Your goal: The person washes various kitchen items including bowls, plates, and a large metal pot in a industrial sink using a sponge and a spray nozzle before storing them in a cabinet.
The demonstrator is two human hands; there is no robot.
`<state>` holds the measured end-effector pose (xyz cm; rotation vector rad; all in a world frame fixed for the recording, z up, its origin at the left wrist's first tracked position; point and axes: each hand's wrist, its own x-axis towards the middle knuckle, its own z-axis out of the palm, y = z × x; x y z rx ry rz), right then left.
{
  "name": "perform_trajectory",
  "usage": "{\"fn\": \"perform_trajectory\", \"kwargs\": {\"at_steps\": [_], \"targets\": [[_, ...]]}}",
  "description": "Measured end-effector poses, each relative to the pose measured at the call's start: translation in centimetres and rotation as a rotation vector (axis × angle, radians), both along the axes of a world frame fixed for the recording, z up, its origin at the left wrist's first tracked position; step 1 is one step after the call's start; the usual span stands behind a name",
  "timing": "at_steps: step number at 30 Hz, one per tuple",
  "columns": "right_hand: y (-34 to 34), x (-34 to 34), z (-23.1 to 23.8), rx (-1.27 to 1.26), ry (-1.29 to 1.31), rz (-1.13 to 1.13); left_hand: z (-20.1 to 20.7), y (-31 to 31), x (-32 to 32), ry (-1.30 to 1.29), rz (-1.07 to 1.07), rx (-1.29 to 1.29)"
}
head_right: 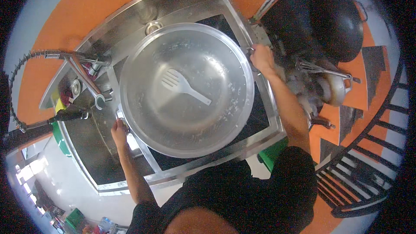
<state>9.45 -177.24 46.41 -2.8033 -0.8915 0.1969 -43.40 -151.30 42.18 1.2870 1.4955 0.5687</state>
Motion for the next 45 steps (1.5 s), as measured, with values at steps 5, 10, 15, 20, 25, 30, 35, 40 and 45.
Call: {"fn": "perform_trajectory", "kwargs": {"at_steps": [5,10,15,20,25,30,35,40,45], "targets": [[1.9,-0.7,2.9,-0.165,-0.024,0.008,-0.7,0.0,0.2,0.173,-0.076,0.197],[0.7,0.4,3.7,-0.190,-0.069,0.078,1.0,-0.4,0.6,0.356,-0.082,0.342],[2.8,-2.5,7.7,0.121,-0.139,0.071,0.8,-0.6,1.4,0.501,0.026,0.458],[5.4,-6.5,6.0,0.176,-0.217,0.245,0.2,-1.1,1.3,0.547,-0.025,0.522],[6.9,-5.5,3.7,0.289,-0.247,0.404,2.2,-1.2,2.2,0.469,-0.054,0.491],[18.5,-4.3,3.1,0.555,0.028,0.453,2.2,-1.4,1.8,0.495,-0.054,0.438],[28.6,-6.0,2.4,0.256,0.174,0.241,2.1,-1.7,1.9,0.458,-0.047,0.434],[31.5,-5.5,0.4,0.397,0.285,0.318,1.7,-1.2,2.5,0.438,-0.083,0.425],[32.2,-9.1,1.3,0.718,0.271,0.502,0.7,-1.3,0.8,0.388,-0.062,0.375]]}}
